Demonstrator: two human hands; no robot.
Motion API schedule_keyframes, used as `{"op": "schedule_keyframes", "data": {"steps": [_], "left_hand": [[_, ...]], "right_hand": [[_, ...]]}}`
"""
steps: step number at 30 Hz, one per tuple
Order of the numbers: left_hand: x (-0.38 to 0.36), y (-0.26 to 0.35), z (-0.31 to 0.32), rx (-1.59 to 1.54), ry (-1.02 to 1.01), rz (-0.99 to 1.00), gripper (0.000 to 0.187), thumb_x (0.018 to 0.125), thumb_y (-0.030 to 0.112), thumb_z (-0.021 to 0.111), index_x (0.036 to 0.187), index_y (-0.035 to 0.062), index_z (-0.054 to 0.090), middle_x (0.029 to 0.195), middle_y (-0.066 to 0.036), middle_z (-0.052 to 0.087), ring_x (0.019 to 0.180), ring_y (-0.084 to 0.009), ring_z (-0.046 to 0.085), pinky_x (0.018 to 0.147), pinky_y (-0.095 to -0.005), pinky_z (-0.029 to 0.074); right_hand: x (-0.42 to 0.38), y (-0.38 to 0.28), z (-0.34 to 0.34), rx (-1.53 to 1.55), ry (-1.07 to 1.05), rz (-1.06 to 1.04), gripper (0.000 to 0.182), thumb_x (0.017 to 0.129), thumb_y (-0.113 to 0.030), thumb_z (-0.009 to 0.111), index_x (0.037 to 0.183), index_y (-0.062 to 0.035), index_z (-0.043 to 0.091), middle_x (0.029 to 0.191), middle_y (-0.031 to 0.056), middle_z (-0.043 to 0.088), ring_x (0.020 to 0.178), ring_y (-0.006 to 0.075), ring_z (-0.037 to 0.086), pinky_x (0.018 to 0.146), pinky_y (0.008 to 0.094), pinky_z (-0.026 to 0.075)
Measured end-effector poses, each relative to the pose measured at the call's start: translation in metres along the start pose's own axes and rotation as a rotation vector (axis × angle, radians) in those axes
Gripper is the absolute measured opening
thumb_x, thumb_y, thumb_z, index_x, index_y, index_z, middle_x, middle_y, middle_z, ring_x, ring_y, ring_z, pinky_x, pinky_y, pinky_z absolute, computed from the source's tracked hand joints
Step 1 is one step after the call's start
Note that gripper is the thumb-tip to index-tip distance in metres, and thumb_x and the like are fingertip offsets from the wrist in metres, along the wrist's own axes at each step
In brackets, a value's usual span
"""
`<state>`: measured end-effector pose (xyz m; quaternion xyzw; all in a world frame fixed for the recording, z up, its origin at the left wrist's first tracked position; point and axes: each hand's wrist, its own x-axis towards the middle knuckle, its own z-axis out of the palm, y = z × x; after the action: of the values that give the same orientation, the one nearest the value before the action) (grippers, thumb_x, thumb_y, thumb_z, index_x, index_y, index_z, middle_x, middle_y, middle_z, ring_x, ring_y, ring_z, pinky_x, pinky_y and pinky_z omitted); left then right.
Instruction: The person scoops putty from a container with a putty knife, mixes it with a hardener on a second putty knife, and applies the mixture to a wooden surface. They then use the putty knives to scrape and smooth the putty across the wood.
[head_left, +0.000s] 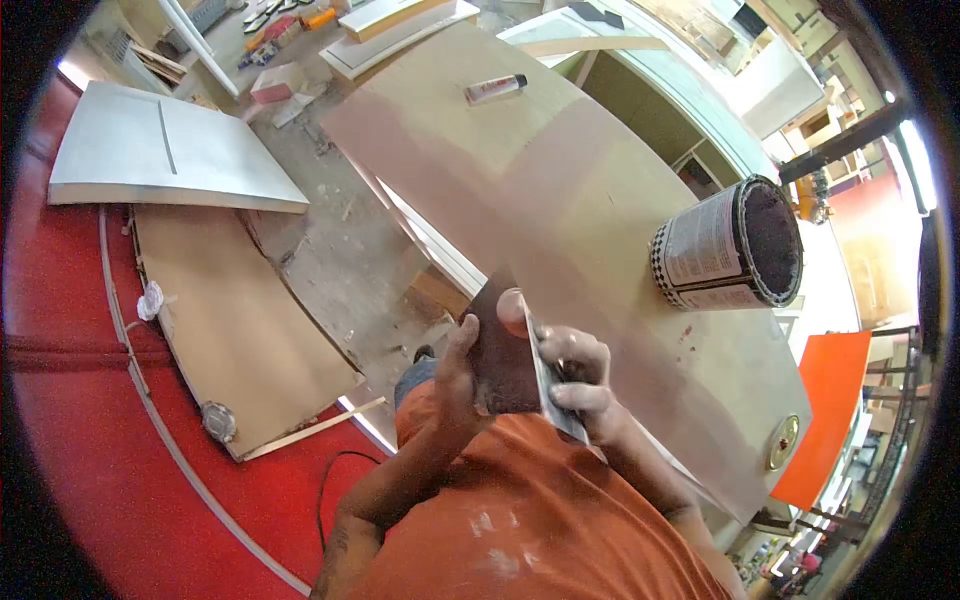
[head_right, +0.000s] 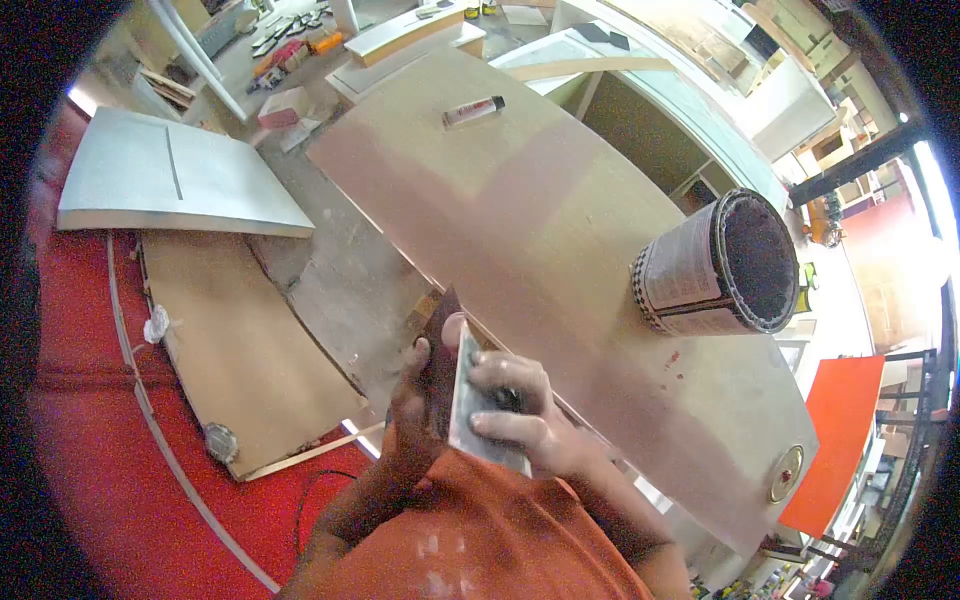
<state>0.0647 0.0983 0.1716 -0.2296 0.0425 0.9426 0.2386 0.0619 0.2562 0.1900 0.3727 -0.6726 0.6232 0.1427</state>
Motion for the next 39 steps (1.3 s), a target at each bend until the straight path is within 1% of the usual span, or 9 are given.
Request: {"op": "schedule_keyframes", "data": {"steps": [5,9,13,14,17,21,29,36,39], "left_hand": [[-0.025,0.016,0.012,0.701,-0.11,0.374,0.053,0.092,0.041,0.057,0.126,0.0007,0.049,0.113,-0.012,0.06,0.1,-0.023,0.06,0.086,-0.0358,0.05],[-0.02,0.032,0.026,0.788,0.148,0.617,0.058,0.094,0.043,0.054,0.127,-0.0044,0.046,0.114,-0.014,0.058,0.11,-0.0259,0.054,0.098,-0.0373,0.041],[-0.007,0.045,0.016,0.806,0.401,0.822,0.061,0.096,0.046,0.05,0.125,-0.0074,0.048,0.121,-0.019,0.054,0.115,-0.0243,0.048,0.101,-0.0385,0.036],[-0.002,0.044,0.006,0.802,0.402,0.832,0.061,0.096,0.046,0.05,0.125,-0.0074,0.048,0.121,-0.019,0.054,0.115,-0.0243,0.048,0.101,-0.0385,0.036],[-0.002,0.047,-0.004,0.924,0.329,1.072,0.061,0.096,0.049,0.049,0.118,-0.0079,0.053,0.114,-0.019,0.059,0.104,-0.0222,0.053,0.095,-0.0383,0.04],[-0.031,0.074,0.007,1.364,0.188,0.913,0.039,0.1,0.034,0.045,0.108,-0.0019,0.057,0.074,-0.011,0.057,0.069,-0.0182,0.054,0.066,-0.0351,0.047],[-0.08,0.151,-0.037,1.718,-0.09,0.819,0.037,0.097,0.029,0.052,0.114,-0.0033,0.06,0.083,-0.019,0.066,0.074,-0.0227,0.066,0.069,-0.0343,0.05],[-0.101,0.161,-0.095,1.521,0.388,0.523,0.046,0.098,0.037,0.048,0.109,-0.0061,0.061,0.082,-0.014,0.063,0.078,-0.0192,0.056,0.075,-0.0348,0.047],[-0.097,0.149,-0.101,1.375,0.566,0.753,0.057,0.096,0.051,0.045,0.071,0.0003,0.049,0.062,-0.004,0.04,0.064,-0.0146,0.039,0.058,-0.036,0.035]], "right_hand": [[0.013,0.017,-0.036,-0.626,-0.354,0.468,0.05,0.081,-0.006,0.066,0.128,-0.0109,0.052,0.129,0.0144,0.048,0.125,0.0319,0.043,0.104,0.0387,0.039],[-0.038,0.046,-0.047,0.188,0.751,0.805,0.032,0.093,-0.013,0.055,0.124,-0.002,0.054,0.128,0.0108,0.054,0.122,0.0248,0.049,0.106,0.0401,0.036],[0.01,-0.013,-0.016,0.751,0.769,0.732,0.033,0.093,-0.023,0.057,0.118,-0.0019,0.054,0.111,0.0099,0.062,0.106,0.0241,0.059,0.097,0.0419,0.045],[0.013,-0.019,0.001,0.511,0.849,0.937,0.034,0.089,-0.026,0.062,0.112,-0.0014,0.055,0.095,0.0094,0.063,0.082,0.0222,0.064,0.072,0.0382,0.055],[0.035,-0.02,0.046,0.302,0.659,0.851,0.033,0.088,-0.027,0.064,0.099,0.0008,0.053,0.071,0.0076,0.057,0.044,0.0147,0.052,0.031,0.0265,0.039],[0.056,-0.008,0.062,0.249,0.53,0.882,0.035,0.088,-0.029,0.065,0.096,0.0027,0.052,0.071,0.0074,0.057,0.046,0.0141,0.053,0.034,0.0266,0.042],[0.159,0.059,0.049,-0.095,0.123,0.76,0.038,0.097,-0.028,0.055,0.12,0.0027,0.051,0.098,0.0078,0.064,0.077,0.0163,0.063,0.059,0.0307,0.053],[0.275,0.206,0.063,-0.738,-0.769,0.151,0.04,0.089,-0.006,0.053,0.129,-0.0107,0.053,0.125,0.013,0.055,0.116,0.0306,0.051,0.094,0.0422,0.046],[0.307,0.251,0.081,-0.882,-0.911,0.121,0.041,0.086,0.003,0.045,0.125,-0.0084,0.055,0.123,0.0112,0.055,0.115,0.0325,0.051,0.097,0.0411,0.041]]}}
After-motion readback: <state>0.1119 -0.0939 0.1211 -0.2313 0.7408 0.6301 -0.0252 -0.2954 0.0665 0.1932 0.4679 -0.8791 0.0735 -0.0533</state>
